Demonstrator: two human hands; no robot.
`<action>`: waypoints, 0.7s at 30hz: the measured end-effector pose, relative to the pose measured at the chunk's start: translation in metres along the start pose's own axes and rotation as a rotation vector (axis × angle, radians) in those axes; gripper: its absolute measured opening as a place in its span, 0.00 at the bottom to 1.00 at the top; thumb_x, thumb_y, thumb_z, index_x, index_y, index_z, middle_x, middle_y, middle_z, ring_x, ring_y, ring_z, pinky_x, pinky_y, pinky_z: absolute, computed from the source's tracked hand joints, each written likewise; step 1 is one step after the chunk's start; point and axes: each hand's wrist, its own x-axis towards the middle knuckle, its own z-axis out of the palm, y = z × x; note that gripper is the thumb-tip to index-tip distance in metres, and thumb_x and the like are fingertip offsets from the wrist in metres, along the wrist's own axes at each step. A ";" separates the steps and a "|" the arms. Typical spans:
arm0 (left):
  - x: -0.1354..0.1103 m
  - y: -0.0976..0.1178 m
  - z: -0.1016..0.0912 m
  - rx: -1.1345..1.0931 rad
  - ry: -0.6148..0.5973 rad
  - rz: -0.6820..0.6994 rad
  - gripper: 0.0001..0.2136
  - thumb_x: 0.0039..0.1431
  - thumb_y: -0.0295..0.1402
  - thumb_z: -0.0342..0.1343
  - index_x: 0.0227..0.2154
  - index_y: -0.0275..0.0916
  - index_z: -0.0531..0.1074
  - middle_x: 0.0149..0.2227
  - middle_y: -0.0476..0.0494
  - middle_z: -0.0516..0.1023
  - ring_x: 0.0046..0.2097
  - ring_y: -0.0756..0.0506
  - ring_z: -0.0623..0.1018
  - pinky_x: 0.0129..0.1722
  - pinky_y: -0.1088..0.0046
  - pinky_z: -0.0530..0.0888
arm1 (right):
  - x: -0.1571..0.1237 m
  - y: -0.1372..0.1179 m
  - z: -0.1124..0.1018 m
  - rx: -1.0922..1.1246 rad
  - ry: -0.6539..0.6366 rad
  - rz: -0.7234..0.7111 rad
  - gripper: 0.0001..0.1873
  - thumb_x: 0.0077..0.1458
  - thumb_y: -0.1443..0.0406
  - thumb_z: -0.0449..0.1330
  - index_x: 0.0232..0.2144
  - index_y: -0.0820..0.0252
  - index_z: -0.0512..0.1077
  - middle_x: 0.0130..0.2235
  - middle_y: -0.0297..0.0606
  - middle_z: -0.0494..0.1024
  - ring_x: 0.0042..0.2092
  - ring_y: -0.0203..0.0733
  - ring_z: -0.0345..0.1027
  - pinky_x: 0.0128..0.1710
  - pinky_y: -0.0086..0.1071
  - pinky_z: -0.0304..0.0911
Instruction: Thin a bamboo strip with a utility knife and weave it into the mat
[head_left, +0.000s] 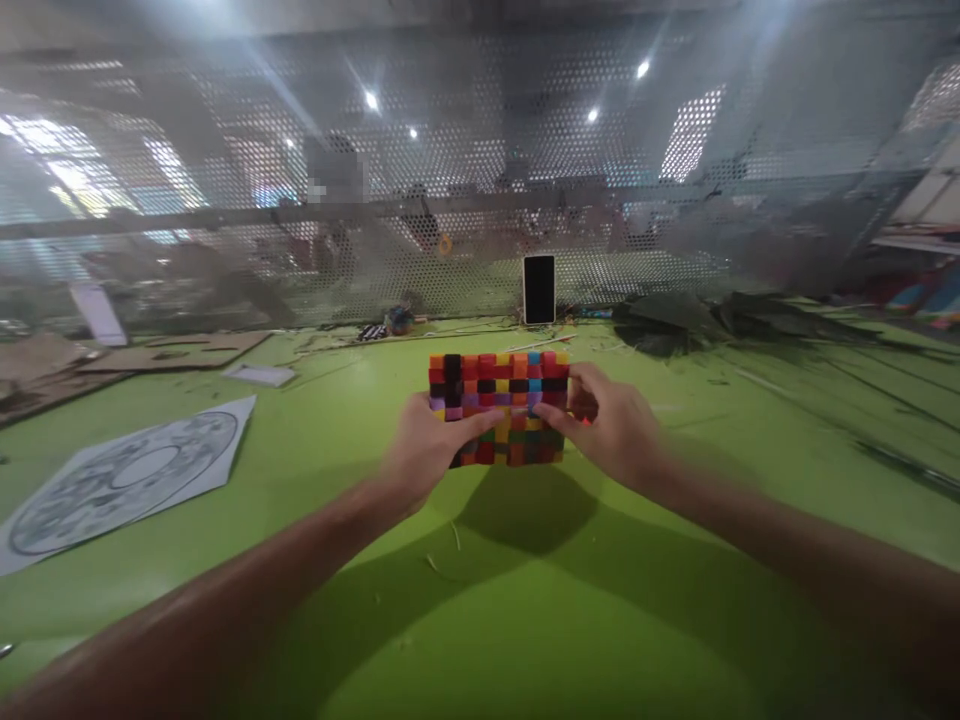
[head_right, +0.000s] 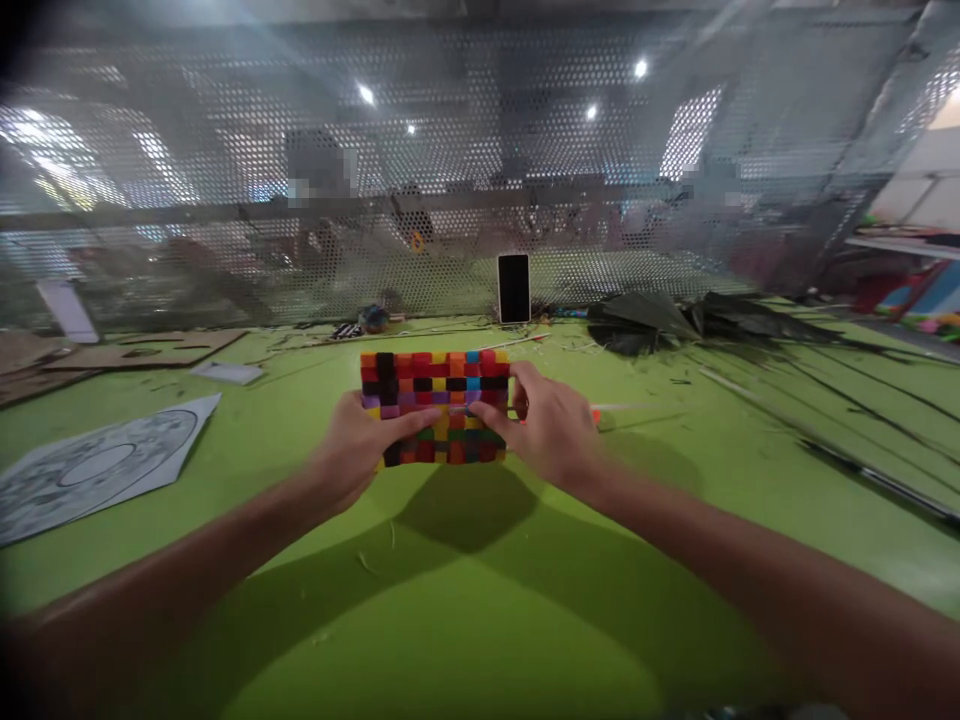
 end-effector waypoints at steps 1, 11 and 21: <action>-0.003 0.001 0.002 -0.015 0.003 -0.001 0.17 0.44 0.36 0.78 0.38 0.41 0.82 0.42 0.41 0.87 0.47 0.33 0.86 0.52 0.47 0.83 | 0.000 -0.002 0.000 0.021 0.003 0.023 0.28 0.62 0.37 0.56 0.44 0.53 0.72 0.27 0.33 0.75 0.26 0.38 0.66 0.25 0.31 0.56; -0.003 0.019 0.001 -0.126 0.085 -0.155 0.13 0.49 0.27 0.75 0.37 0.37 0.80 0.41 0.40 0.87 0.42 0.37 0.87 0.48 0.53 0.86 | 0.008 0.004 -0.019 0.079 0.058 -0.024 0.22 0.65 0.44 0.58 0.39 0.56 0.73 0.22 0.27 0.68 0.23 0.34 0.57 0.26 0.31 0.52; 0.004 0.021 -0.011 -0.188 0.078 -0.100 0.21 0.46 0.29 0.76 0.44 0.34 0.79 0.41 0.37 0.87 0.39 0.39 0.87 0.39 0.61 0.87 | 0.018 0.015 -0.035 -0.051 0.175 -0.185 0.26 0.67 0.46 0.58 0.27 0.58 0.78 0.25 0.36 0.76 0.25 0.36 0.61 0.28 0.34 0.53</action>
